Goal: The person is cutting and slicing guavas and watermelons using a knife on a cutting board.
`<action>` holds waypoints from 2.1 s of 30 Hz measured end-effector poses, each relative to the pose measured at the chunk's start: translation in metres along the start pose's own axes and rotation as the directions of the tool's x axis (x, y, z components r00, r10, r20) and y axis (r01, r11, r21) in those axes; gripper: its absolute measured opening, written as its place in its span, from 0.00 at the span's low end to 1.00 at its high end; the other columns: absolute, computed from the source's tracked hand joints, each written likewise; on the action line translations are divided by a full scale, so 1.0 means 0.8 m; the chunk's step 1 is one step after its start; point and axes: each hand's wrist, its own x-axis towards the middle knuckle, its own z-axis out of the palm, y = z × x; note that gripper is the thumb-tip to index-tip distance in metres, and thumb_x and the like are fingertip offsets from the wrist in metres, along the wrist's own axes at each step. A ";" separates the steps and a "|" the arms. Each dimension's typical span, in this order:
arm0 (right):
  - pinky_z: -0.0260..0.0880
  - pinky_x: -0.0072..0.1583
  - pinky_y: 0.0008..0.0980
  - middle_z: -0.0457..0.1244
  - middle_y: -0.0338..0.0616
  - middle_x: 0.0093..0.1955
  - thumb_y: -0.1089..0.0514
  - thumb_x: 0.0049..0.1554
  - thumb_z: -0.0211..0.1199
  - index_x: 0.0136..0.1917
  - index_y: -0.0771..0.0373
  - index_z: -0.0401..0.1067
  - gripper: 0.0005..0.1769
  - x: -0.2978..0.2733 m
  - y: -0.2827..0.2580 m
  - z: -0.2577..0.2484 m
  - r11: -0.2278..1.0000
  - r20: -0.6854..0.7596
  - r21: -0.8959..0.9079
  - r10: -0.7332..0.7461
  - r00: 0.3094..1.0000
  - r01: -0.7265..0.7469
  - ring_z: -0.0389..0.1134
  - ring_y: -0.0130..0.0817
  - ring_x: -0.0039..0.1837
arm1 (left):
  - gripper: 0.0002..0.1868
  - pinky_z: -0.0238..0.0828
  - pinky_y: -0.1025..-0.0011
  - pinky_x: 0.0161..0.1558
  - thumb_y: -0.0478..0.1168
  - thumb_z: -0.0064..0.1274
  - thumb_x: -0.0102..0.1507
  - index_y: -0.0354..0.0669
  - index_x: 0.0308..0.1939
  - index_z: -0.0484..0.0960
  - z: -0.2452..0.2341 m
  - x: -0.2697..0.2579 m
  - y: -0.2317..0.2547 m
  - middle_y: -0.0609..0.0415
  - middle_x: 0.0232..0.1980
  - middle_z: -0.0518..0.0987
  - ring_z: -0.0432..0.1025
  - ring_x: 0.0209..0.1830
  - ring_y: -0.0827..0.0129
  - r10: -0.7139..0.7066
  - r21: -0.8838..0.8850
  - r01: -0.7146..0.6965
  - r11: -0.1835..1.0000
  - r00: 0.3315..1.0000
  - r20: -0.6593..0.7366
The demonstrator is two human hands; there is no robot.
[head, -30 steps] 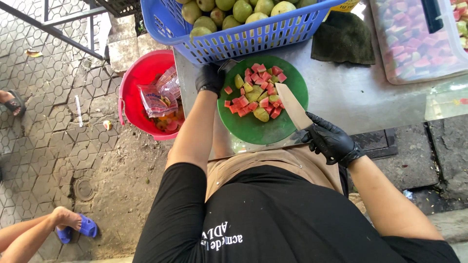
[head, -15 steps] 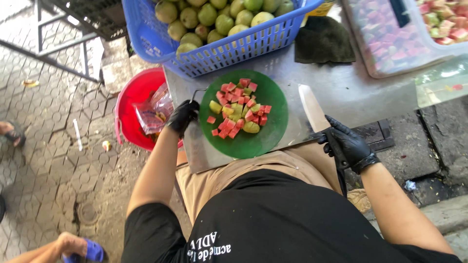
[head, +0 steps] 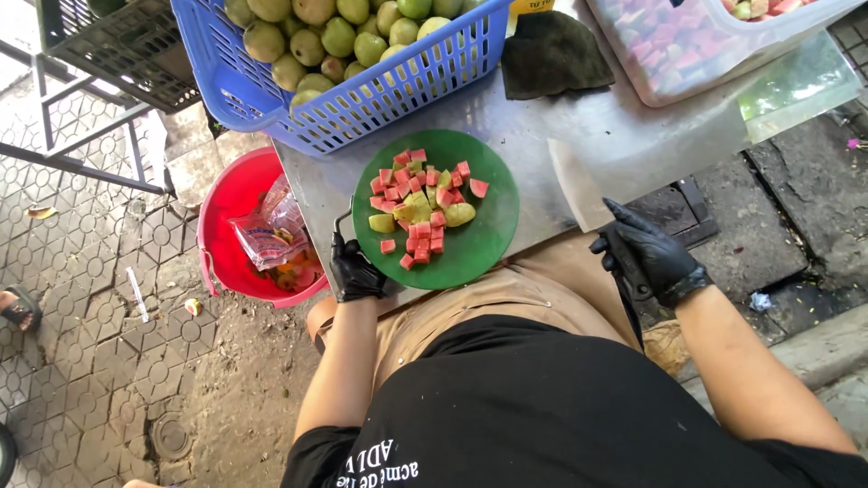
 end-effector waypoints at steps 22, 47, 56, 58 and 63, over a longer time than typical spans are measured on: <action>0.71 0.34 0.26 0.70 0.49 0.47 0.57 0.66 0.50 0.86 0.51 0.46 0.37 -0.063 -0.323 0.020 0.768 0.387 -0.228 -0.492 0.780 0.598 0.69 0.27 0.36 | 0.26 0.59 0.50 0.78 0.59 0.28 0.79 0.47 0.50 0.76 0.538 0.146 -0.082 0.47 0.58 0.78 0.71 0.66 0.52 -0.023 -0.022 0.223 0.975 0.196 0.980; 0.53 0.29 0.31 0.65 0.39 0.38 0.57 0.65 0.51 0.78 0.31 0.63 0.31 0.235 -0.476 -0.226 0.802 -0.257 -0.566 -0.390 0.884 0.189 0.58 0.24 0.29 | 0.38 0.62 0.42 0.64 0.68 0.35 0.67 0.40 0.62 0.76 0.792 0.136 -0.168 0.39 0.67 0.74 0.68 0.65 0.44 -0.074 0.257 -0.045 0.965 0.898 0.433; 0.66 0.34 0.24 0.68 0.36 0.42 0.44 0.65 0.55 0.78 0.30 0.63 0.29 0.158 -0.423 -0.145 0.841 -0.040 -0.479 -0.308 0.950 0.253 0.64 0.21 0.34 | 0.33 0.70 0.41 0.61 0.66 0.42 0.65 0.40 0.51 0.81 0.772 0.152 -0.137 0.42 0.56 0.81 0.75 0.55 0.45 -0.051 0.187 -0.049 0.981 0.868 0.494; 0.65 0.34 0.25 0.67 0.33 0.43 0.47 0.64 0.54 0.79 0.30 0.63 0.30 0.204 -0.391 -0.194 0.897 0.007 -0.358 -0.274 0.962 0.259 0.63 0.21 0.34 | 0.31 0.73 0.41 0.60 0.65 0.45 0.65 0.39 0.46 0.82 0.750 0.143 -0.116 0.42 0.51 0.83 0.77 0.52 0.45 -0.077 0.179 -0.020 0.984 0.854 0.514; 0.62 0.32 0.34 0.65 0.37 0.44 0.52 0.70 0.50 0.84 0.34 0.51 0.32 0.192 -0.393 -0.226 0.886 -0.451 -0.450 -0.335 0.827 0.114 0.60 0.28 0.33 | 0.19 0.75 0.48 0.58 0.54 0.41 0.69 0.46 0.40 0.81 0.670 0.002 -0.042 0.46 0.51 0.83 0.77 0.53 0.52 -0.005 0.094 -0.072 0.993 0.765 0.644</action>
